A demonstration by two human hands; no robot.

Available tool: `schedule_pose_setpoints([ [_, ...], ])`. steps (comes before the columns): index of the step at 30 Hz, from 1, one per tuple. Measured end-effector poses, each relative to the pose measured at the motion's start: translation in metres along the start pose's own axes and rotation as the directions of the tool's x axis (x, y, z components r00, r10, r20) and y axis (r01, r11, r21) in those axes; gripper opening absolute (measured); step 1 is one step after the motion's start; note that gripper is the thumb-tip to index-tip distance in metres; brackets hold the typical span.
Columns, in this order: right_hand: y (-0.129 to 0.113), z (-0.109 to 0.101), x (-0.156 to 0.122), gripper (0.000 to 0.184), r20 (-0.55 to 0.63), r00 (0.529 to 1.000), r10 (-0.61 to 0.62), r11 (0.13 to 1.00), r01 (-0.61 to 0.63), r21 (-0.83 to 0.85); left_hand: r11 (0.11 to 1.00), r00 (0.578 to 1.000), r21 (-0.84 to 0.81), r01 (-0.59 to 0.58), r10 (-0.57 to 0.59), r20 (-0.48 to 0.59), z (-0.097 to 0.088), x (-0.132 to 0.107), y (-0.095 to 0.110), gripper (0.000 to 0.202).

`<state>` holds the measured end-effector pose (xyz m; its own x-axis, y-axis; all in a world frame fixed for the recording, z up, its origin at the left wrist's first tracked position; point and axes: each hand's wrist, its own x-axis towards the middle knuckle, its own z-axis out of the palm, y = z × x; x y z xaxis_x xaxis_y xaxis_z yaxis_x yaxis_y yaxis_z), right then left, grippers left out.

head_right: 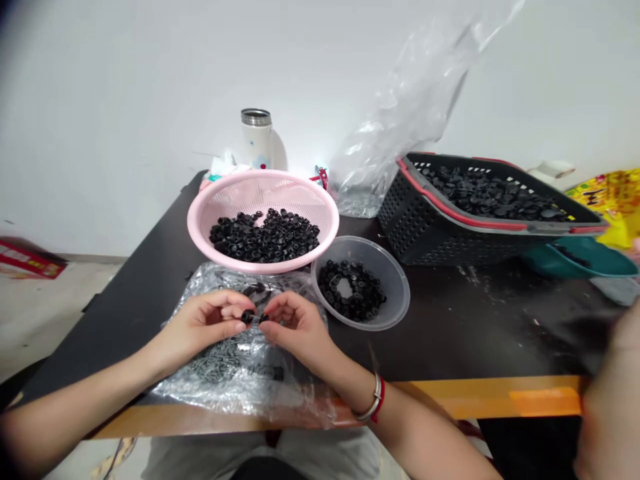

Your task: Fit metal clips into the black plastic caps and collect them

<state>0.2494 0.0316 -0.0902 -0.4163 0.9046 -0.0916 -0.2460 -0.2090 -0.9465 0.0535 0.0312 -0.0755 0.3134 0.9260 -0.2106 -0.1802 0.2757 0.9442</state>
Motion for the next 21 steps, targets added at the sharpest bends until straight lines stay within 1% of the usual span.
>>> schedule_pose_setpoints([
  [5,0.0,0.0022,-0.0015,0.03,0.028,0.999,-0.03,0.998,0.031,-0.053,0.999,0.999,0.033,-0.025,0.023,0.047,-0.0003,-0.0035,-0.0009,0.022],
  [11,-0.0021,0.0045,-0.002,0.031,0.034,0.999,-0.037,0.997,0.039,-0.065,0.991,0.991,0.093,-0.101,0.092,0.095,0.0002,-0.0048,-0.0033,0.021],
  [14,-0.0041,0.0044,-0.0031,0.03,0.034,0.999,-0.033,0.996,0.036,-0.084,0.987,0.991,0.116,-0.113,0.103,0.088,0.0013,-0.0055,-0.0025,0.021],
  [21,-0.0057,0.004,-0.004,0.028,0.035,0.999,-0.025,0.996,0.028,-0.081,0.983,0.995,0.166,-0.08,0.071,0.064,0.0019,-0.006,-0.0036,0.019],
])
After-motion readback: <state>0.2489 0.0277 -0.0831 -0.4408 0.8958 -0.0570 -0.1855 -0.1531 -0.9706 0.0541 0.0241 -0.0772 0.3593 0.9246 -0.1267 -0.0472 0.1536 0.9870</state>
